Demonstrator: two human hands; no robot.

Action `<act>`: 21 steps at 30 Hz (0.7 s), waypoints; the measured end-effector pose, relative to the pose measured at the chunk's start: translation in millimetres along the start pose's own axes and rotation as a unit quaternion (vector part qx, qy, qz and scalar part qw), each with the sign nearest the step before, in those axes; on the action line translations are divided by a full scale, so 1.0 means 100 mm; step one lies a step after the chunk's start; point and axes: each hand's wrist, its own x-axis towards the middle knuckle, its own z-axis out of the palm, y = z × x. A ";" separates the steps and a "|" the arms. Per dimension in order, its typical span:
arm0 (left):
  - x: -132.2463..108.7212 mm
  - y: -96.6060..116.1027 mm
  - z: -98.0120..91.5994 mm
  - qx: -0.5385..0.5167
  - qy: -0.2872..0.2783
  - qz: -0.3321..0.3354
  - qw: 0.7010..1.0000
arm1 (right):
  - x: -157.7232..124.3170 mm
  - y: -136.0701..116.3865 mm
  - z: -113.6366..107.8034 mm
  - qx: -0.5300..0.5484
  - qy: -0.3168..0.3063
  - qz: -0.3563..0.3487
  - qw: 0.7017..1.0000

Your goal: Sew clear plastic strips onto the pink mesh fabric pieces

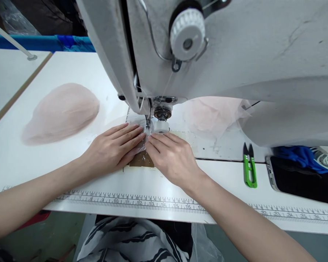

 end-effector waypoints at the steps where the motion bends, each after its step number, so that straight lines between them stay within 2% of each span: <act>1: 0.00 0.00 0.00 0.000 0.001 0.002 1.000 | 0.01 0.00 -0.01 0.000 0.000 -0.001 1.000; 14: -0.01 0.00 0.03 -0.017 0.003 -0.007 1.000 | 0.00 0.01 -0.01 0.001 0.000 0.000 1.000; 21: 0.01 0.00 0.03 0.008 0.004 -0.001 1.000 | 0.00 0.02 -0.01 -0.005 0.003 0.002 1.000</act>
